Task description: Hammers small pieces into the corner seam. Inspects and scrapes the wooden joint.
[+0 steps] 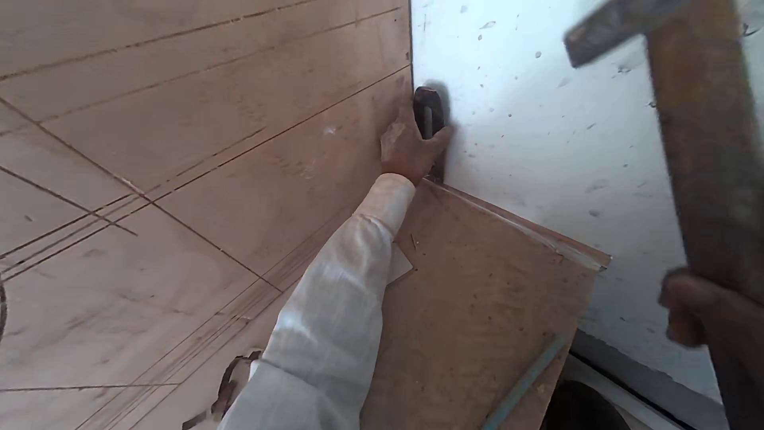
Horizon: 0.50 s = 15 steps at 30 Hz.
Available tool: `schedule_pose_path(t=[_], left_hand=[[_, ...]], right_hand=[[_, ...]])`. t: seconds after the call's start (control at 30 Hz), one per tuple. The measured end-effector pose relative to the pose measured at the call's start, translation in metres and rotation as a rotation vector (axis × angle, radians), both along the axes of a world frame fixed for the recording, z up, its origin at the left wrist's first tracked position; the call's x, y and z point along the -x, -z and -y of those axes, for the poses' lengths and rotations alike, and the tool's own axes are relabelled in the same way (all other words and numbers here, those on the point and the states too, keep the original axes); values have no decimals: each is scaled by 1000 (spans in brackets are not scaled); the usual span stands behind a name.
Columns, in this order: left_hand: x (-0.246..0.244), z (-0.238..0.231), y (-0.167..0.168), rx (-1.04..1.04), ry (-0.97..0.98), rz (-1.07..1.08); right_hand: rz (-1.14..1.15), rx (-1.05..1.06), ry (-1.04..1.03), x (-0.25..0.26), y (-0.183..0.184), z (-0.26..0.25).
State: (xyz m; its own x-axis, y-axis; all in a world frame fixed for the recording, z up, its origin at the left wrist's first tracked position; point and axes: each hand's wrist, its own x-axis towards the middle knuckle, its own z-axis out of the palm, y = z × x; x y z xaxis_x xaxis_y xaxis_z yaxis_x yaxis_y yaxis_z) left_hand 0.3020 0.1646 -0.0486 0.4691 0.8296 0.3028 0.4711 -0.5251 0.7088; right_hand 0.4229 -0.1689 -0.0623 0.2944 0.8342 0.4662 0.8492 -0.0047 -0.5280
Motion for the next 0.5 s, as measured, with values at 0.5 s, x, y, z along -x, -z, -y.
schedule_pose_path(t=[0.5], left_hand=[[9, -8, 20, 9, 30, 111]], right_hand=[[357, 1, -76, 3, -60, -127]])
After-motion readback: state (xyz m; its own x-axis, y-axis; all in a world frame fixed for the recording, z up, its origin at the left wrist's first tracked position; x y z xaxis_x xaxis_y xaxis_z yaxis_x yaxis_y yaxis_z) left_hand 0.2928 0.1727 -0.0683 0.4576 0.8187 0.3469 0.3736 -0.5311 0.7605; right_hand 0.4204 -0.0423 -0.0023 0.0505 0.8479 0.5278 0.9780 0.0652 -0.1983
